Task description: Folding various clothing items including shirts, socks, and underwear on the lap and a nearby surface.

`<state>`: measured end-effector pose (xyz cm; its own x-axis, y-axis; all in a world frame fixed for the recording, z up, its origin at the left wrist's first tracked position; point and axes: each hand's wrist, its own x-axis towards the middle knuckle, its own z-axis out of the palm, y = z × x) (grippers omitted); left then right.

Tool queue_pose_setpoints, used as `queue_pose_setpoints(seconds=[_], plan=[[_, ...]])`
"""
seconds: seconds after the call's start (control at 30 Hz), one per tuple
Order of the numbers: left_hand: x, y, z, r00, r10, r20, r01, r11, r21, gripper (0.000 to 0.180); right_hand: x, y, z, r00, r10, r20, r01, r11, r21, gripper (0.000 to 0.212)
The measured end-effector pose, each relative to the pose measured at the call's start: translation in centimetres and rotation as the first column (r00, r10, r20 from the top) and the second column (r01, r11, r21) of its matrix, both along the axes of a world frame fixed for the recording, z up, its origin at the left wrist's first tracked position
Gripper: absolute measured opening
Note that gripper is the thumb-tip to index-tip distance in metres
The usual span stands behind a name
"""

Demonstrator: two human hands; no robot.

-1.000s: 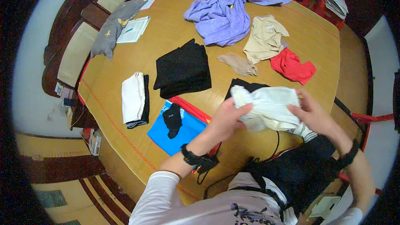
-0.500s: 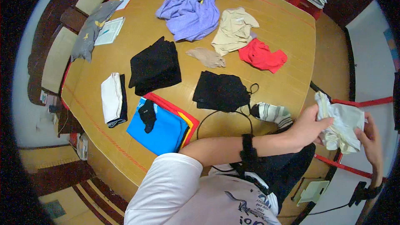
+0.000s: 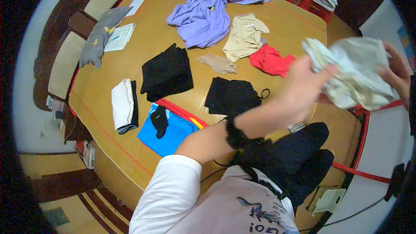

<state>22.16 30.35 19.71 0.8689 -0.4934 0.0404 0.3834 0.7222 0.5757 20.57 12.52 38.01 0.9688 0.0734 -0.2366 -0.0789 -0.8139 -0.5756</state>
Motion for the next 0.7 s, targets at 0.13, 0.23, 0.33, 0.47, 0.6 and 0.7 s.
queue_pose_setpoints(seconds=[0.13,0.23,0.33,0.47,0.6,0.7], plan=[[3.0,10.0,-2.4,0.982,0.162,0.096,-0.177,0.968,0.18,0.024,4.9,5.5,-9.5,0.964,0.258,0.071,-0.267,0.917,0.298,0.048],[2.8,20.5,-4.3,0.943,0.318,0.101,-0.332,0.868,0.37,0.025,8.5,14.8,-16.9,0.921,0.375,0.106,-0.384,0.828,0.408,0.048],[2.7,27.8,-6.3,0.876,0.467,0.125,-0.433,0.643,0.632,0.024,11.0,22.7,-23.7,0.9,0.367,0.235,-0.435,0.785,0.441,0.046],[3.4,34.3,-8.4,0.8,0.581,0.154,-0.471,0.448,0.76,0.022,12.9,32.6,-32.4,0.884,0.183,0.429,-0.419,0.716,0.558,0.043],[5.4,40.0,-12.7,0.793,0.529,0.301,-0.486,0.252,0.837,0.022,13.5,40.4,-39.3,0.929,0.018,0.369,-0.313,0.567,0.762,0.046],[6.2,42.7,-16.9,0.785,0.607,0.123,-0.331,0.243,0.912,0.022,11.9,41.5,-43.4,0.976,0.115,0.185,-0.218,0.574,0.789,0.06]])
